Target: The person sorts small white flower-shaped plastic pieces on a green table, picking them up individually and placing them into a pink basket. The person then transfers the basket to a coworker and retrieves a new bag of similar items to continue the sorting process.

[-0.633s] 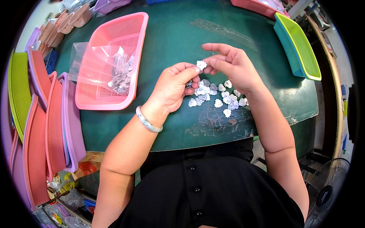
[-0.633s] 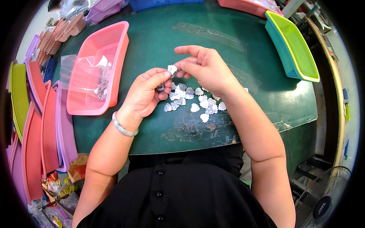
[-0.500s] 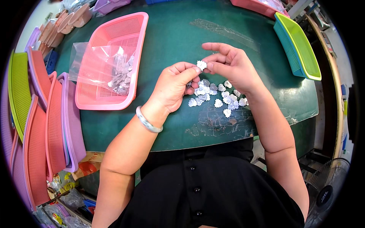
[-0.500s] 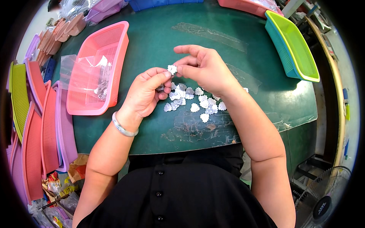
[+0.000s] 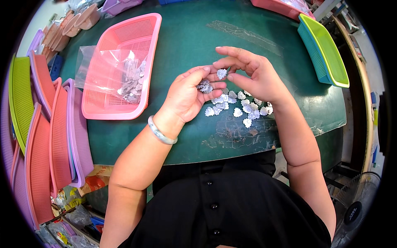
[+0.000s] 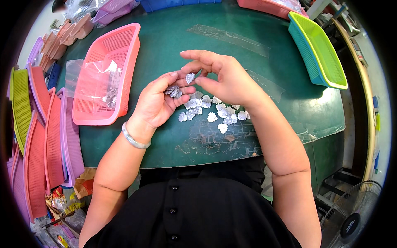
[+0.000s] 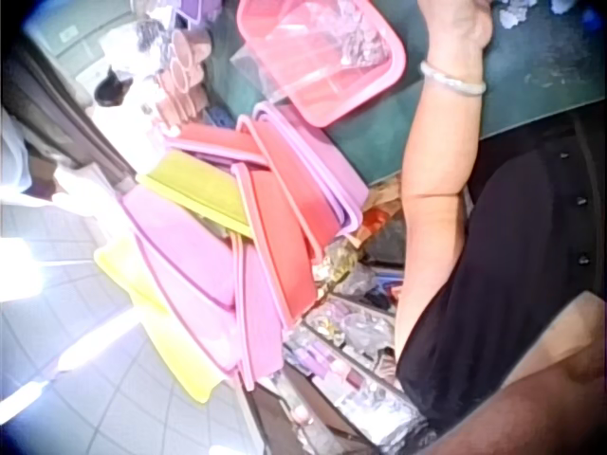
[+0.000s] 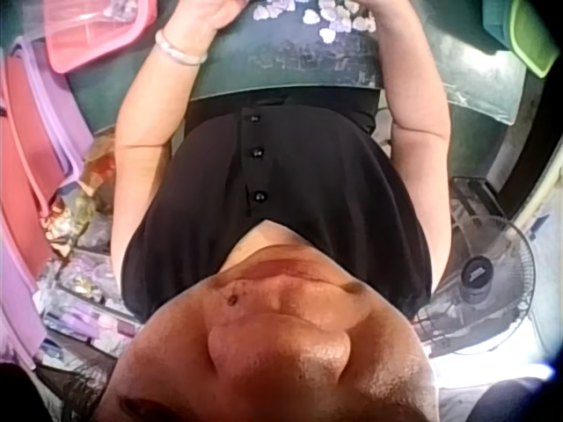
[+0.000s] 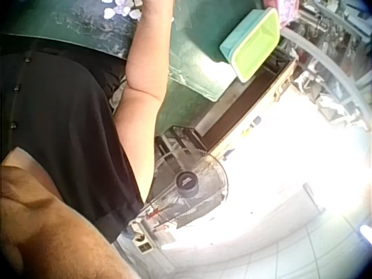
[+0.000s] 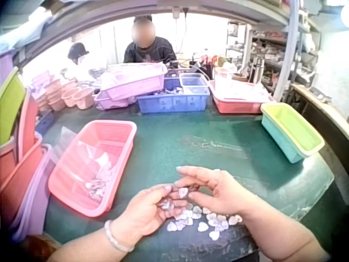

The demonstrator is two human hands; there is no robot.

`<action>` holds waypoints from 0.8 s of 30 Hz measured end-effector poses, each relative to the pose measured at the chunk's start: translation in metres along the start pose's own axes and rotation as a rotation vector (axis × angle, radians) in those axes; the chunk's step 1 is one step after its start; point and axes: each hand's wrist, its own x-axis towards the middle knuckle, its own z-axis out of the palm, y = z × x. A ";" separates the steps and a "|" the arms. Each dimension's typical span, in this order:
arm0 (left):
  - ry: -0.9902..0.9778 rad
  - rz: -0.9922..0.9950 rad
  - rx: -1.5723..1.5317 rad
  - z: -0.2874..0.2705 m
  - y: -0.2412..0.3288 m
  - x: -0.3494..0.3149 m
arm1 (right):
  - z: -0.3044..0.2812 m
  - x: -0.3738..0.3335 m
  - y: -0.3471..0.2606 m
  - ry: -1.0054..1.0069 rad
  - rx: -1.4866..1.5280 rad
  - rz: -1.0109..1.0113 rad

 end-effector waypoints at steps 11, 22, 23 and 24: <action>0.056 0.045 0.128 -0.001 0.000 0.001 | -0.013 0.003 0.011 0.133 0.043 0.174; 0.167 0.450 1.359 -0.010 0.005 0.007 | -0.009 0.005 0.017 0.066 -0.568 0.010; 0.166 0.443 1.482 -0.009 0.004 0.007 | -0.013 0.006 0.016 0.118 -0.576 0.034; 0.143 0.434 1.503 -0.010 0.004 0.008 | -0.019 0.006 0.015 0.169 -0.583 0.057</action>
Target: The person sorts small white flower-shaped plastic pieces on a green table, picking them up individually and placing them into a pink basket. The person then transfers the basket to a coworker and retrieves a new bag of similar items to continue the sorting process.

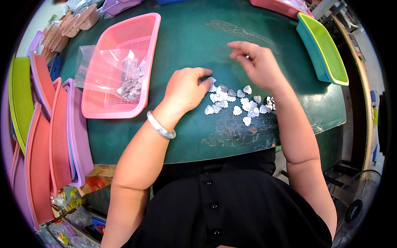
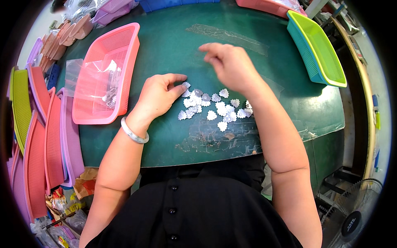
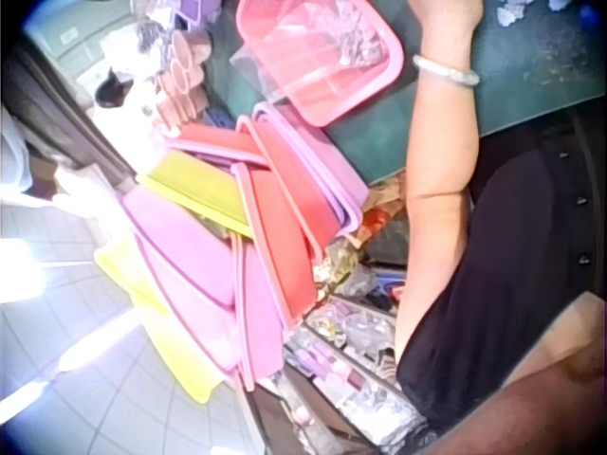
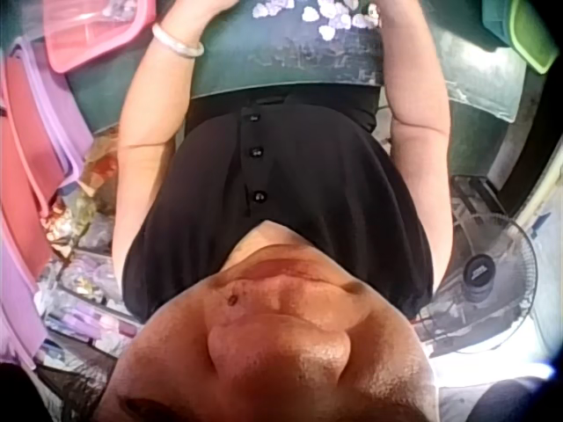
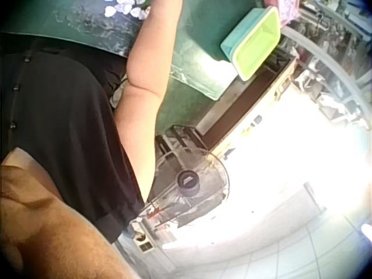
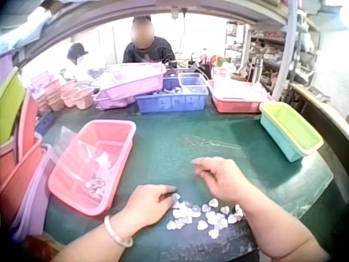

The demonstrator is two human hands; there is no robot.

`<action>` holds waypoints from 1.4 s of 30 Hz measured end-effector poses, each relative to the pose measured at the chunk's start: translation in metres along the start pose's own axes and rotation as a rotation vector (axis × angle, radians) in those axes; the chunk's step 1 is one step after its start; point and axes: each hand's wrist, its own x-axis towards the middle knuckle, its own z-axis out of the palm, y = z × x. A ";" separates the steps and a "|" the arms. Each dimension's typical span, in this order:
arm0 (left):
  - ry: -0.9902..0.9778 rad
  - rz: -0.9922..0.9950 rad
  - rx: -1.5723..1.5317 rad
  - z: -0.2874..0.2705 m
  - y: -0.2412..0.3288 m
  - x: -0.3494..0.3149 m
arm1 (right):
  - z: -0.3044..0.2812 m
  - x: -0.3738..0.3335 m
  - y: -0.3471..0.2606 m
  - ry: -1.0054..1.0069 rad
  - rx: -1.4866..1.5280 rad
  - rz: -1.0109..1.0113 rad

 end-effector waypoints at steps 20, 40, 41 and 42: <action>-0.149 -0.433 -1.369 -0.006 0.002 0.001 | -0.021 0.003 0.020 -0.105 0.059 0.301; -0.069 -0.337 -1.179 0.001 0.011 -0.006 | 0.006 -0.005 -0.024 -0.199 1.076 0.369; -0.066 -0.340 -1.179 0.001 0.011 -0.006 | 0.006 -0.005 -0.025 -0.196 1.073 0.376; -0.063 -0.342 -1.178 0.002 0.011 -0.006 | 0.006 -0.006 -0.025 -0.193 1.069 0.382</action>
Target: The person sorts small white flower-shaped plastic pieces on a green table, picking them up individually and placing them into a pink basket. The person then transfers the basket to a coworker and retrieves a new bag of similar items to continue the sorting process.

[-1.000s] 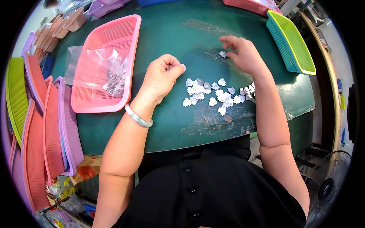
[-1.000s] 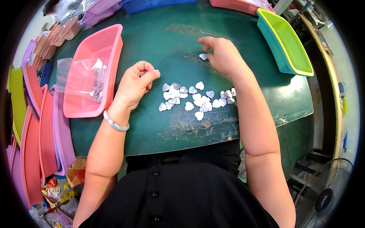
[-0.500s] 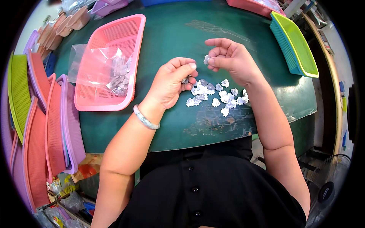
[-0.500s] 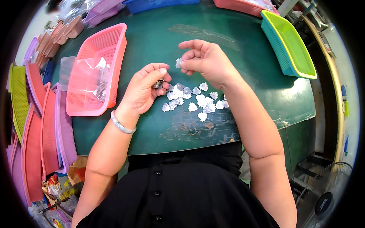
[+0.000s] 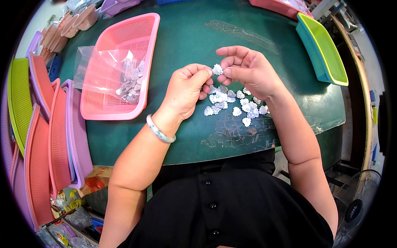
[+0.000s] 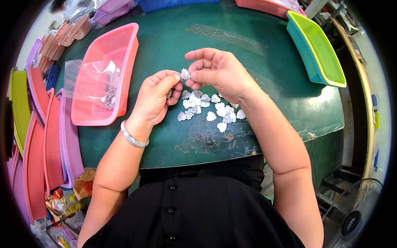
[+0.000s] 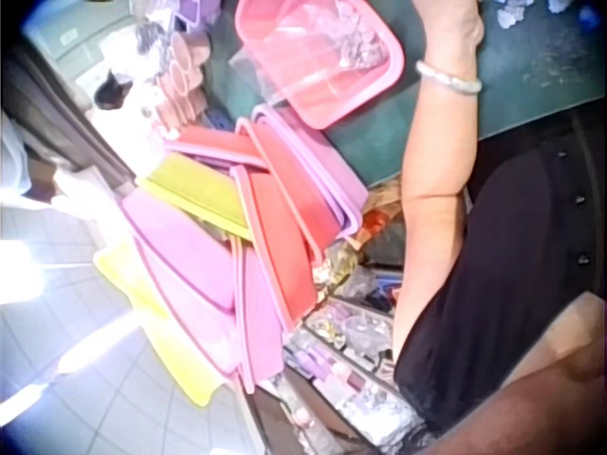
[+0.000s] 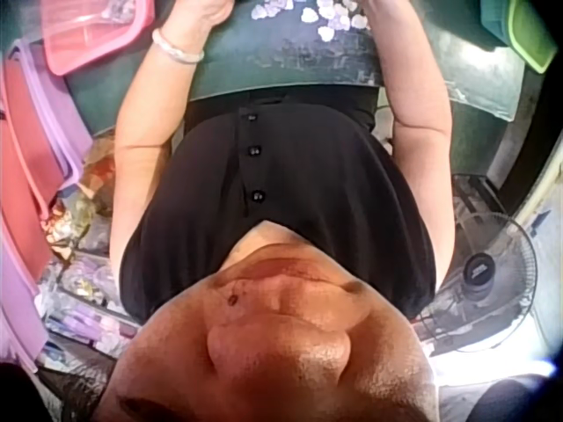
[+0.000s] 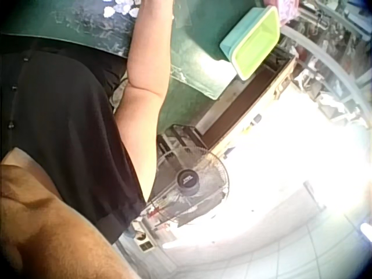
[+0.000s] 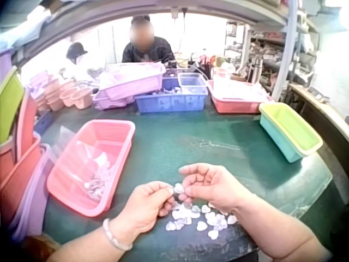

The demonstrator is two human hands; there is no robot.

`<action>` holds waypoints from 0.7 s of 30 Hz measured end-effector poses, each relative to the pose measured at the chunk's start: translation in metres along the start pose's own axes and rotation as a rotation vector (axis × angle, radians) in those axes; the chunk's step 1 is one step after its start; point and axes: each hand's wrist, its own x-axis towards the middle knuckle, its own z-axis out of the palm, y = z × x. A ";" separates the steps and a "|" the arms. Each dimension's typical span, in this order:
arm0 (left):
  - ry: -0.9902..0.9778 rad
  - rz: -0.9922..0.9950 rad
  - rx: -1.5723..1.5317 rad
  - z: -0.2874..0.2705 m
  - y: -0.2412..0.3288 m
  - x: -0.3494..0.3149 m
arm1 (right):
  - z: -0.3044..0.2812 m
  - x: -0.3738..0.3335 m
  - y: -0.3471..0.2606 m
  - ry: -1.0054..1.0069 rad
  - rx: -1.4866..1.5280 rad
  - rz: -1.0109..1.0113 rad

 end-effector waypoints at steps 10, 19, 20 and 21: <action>0.062 0.036 0.045 0.001 -0.001 -0.001 | 0.002 0.000 0.001 0.016 0.037 0.063; 0.052 0.094 0.184 0.006 -0.003 -0.002 | 0.002 0.001 0.007 0.011 -0.146 0.026; 0.048 0.078 0.204 0.006 -0.003 -0.002 | 0.002 0.000 0.007 0.012 -0.202 0.038; 0.047 0.065 0.226 0.005 -0.001 -0.003 | 0.003 0.000 0.006 0.008 -0.257 0.047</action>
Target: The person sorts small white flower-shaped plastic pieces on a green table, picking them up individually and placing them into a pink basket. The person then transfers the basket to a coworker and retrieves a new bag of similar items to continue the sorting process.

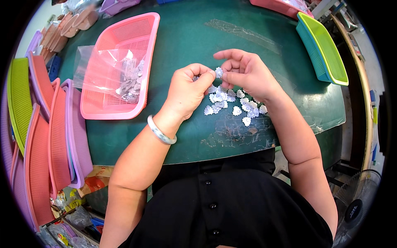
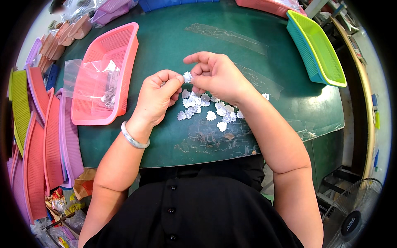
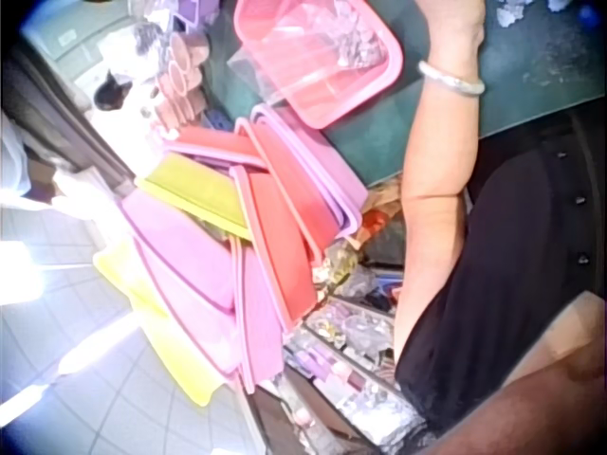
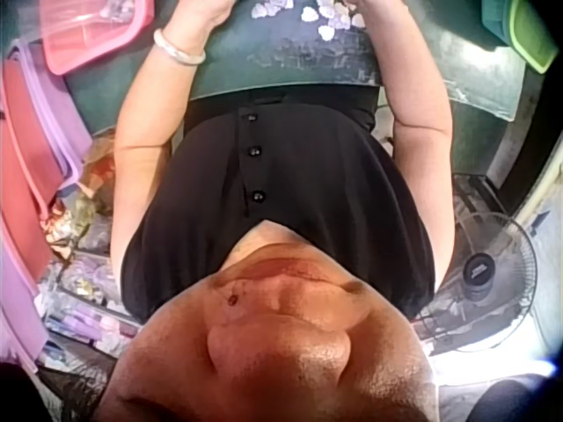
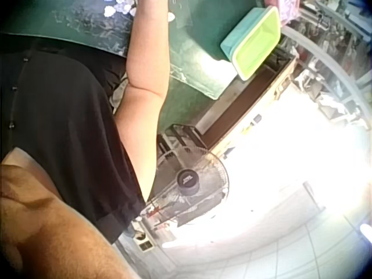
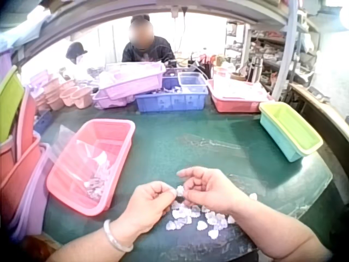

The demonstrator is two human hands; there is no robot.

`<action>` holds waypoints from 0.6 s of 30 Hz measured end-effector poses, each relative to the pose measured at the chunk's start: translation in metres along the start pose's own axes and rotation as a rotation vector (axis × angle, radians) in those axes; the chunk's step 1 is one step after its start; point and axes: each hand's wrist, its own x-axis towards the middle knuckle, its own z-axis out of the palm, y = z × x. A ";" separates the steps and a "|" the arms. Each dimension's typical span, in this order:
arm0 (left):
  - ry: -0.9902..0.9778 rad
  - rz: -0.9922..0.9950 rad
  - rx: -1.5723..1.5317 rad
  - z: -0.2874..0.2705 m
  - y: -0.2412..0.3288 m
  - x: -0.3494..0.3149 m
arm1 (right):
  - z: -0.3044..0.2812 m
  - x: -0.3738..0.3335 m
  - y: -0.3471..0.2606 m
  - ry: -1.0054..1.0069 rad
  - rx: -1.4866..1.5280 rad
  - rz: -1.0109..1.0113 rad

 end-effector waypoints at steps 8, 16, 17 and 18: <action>-0.030 -0.147 -0.324 -0.001 0.020 -0.014 | -0.020 -0.004 -0.002 -0.158 -0.512 -0.145; 0.164 0.388 -0.009 -0.077 0.135 -0.055 | -0.029 -0.006 -0.005 -0.037 -0.413 -0.137; 0.320 0.477 0.057 -0.101 0.148 -0.055 | -0.028 -0.006 -0.007 -0.044 -0.394 -0.159; 0.410 0.468 0.071 -0.130 0.156 -0.052 | -0.028 -0.006 -0.013 -0.073 -0.403 -0.169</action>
